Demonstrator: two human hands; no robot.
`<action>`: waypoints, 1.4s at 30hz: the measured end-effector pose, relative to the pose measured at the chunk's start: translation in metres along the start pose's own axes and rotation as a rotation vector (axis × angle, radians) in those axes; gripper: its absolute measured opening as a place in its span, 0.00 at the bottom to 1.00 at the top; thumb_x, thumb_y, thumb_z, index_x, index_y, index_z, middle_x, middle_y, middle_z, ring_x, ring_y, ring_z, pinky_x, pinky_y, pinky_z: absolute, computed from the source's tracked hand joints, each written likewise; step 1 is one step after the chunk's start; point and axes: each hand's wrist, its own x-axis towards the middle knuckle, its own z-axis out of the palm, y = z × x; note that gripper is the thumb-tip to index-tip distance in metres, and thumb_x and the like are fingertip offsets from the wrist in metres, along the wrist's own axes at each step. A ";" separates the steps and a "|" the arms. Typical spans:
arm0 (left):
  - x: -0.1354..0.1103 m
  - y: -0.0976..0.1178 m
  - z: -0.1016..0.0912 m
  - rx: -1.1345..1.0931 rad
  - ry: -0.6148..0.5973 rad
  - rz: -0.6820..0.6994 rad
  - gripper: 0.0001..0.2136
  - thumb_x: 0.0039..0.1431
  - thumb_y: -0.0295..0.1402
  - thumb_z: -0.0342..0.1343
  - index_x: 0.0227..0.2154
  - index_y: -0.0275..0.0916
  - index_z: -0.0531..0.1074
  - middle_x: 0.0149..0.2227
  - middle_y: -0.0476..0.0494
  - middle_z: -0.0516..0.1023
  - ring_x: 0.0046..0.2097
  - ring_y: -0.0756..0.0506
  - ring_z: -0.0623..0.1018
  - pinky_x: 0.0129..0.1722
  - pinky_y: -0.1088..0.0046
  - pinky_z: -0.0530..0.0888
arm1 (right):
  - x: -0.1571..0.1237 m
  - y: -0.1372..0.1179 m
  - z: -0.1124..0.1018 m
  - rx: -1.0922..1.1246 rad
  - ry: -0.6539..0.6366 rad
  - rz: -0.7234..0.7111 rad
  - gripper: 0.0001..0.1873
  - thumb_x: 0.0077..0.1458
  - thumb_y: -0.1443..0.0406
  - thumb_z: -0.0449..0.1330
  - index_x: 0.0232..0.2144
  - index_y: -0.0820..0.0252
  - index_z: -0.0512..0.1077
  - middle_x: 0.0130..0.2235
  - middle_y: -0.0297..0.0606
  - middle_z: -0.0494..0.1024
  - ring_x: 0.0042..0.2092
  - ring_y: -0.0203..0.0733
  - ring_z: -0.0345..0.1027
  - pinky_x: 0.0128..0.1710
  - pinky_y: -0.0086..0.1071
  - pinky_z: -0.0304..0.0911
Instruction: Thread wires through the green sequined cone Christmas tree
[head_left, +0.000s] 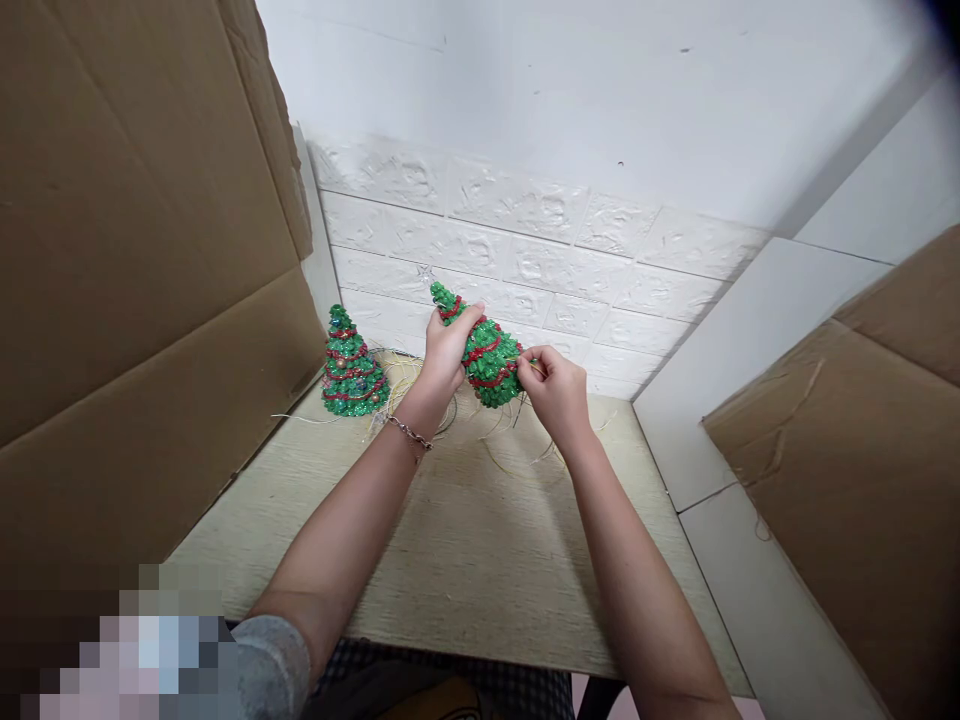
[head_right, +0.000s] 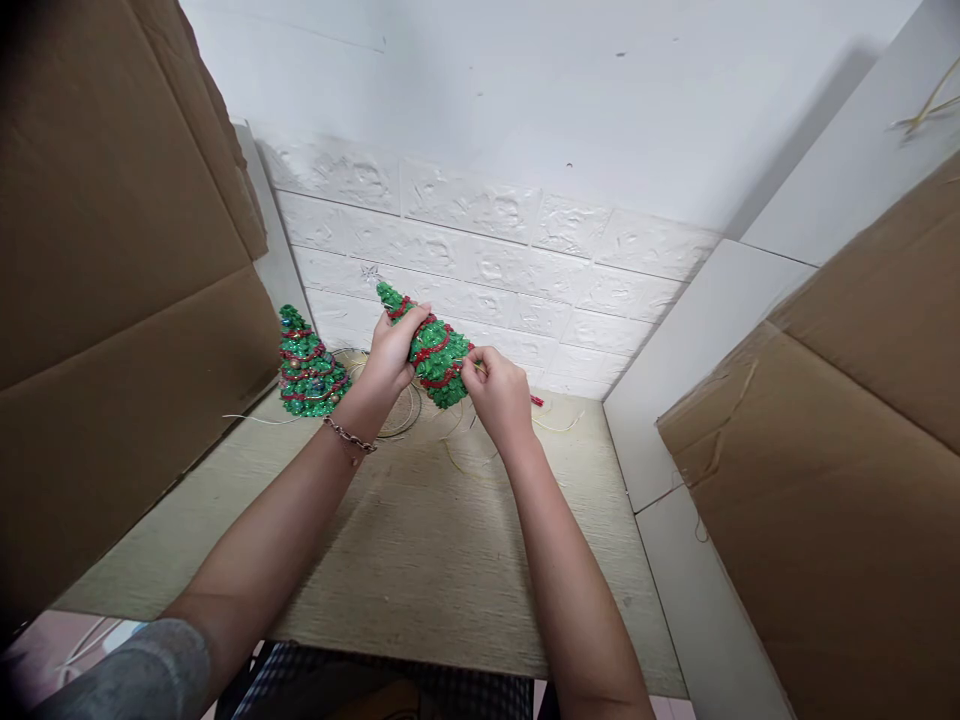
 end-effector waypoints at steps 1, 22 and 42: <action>0.000 0.000 0.000 0.004 0.002 0.001 0.14 0.42 0.33 0.64 0.28 0.39 0.64 0.26 0.50 0.68 0.26 0.52 0.69 0.28 0.73 0.69 | 0.000 0.000 0.000 -0.018 -0.010 0.001 0.09 0.52 0.62 0.54 0.26 0.59 0.69 0.17 0.27 0.60 0.21 0.31 0.53 0.25 0.27 0.50; -0.004 0.000 0.003 0.083 0.018 0.071 0.13 0.42 0.31 0.63 0.27 0.39 0.64 0.26 0.51 0.68 0.26 0.52 0.69 0.26 0.74 0.69 | 0.002 -0.001 -0.006 -0.110 -0.075 -0.184 0.18 0.52 0.71 0.49 0.43 0.62 0.72 0.33 0.40 0.76 0.33 0.39 0.67 0.36 0.32 0.61; -0.006 0.006 0.004 -0.043 0.095 0.110 0.15 0.41 0.32 0.64 0.29 0.40 0.63 0.27 0.52 0.70 0.28 0.51 0.71 0.28 0.74 0.70 | 0.001 -0.008 -0.008 -0.111 -0.053 -0.237 0.14 0.57 0.65 0.52 0.45 0.61 0.68 0.43 0.46 0.73 0.46 0.45 0.66 0.42 0.37 0.64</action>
